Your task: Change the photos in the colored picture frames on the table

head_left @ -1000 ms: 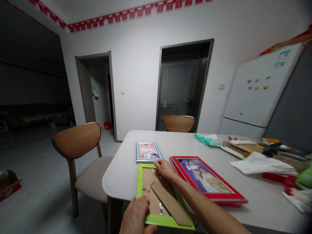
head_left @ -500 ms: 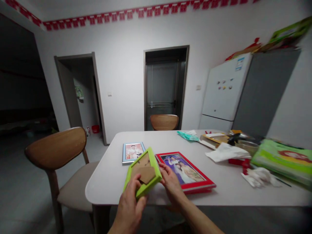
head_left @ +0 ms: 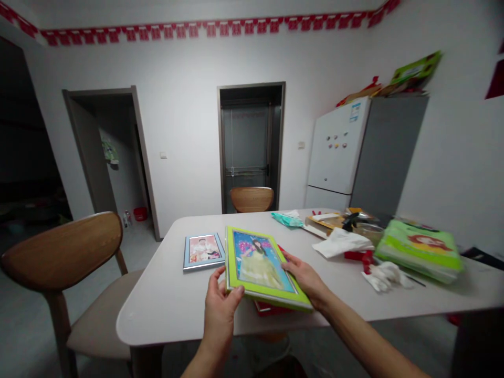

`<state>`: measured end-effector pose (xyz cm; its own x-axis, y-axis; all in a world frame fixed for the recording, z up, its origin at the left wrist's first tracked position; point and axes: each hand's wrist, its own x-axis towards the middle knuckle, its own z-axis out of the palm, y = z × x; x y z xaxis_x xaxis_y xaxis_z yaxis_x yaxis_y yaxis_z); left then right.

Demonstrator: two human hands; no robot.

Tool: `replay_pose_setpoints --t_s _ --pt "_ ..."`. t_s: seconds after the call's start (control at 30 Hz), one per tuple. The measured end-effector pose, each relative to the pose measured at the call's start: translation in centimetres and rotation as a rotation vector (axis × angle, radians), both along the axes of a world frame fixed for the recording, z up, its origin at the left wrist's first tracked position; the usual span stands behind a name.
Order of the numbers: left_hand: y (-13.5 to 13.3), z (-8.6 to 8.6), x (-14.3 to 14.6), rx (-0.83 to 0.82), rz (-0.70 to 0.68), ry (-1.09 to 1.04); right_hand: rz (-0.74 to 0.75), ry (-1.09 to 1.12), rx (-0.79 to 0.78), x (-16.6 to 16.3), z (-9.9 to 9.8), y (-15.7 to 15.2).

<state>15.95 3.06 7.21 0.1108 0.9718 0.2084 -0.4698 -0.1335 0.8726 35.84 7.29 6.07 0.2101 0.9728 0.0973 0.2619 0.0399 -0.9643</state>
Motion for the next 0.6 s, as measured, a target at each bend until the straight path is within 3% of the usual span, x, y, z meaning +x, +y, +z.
replay_pose_setpoints --t_s 0.1,0.3,0.43,0.6 --pt "0.6 -1.5 2.2 -0.015 -0.112 0.098 -0.042 -0.035 -0.101 4.3 1.4 1.2" --pt "1.6 -5.1 6.5 0.084 0.035 0.573 -0.05 -0.293 -0.148 8.2 -0.7 3.2" --pt "1.7 -6.2 6.7 0.145 0.077 0.805 -0.077 -0.353 -0.158 9.5 -2.4 3.6" --pt "2.2 -6.8 6.0 0.155 0.131 0.881 -0.122 -0.458 -0.182 9.0 -3.1 3.3"
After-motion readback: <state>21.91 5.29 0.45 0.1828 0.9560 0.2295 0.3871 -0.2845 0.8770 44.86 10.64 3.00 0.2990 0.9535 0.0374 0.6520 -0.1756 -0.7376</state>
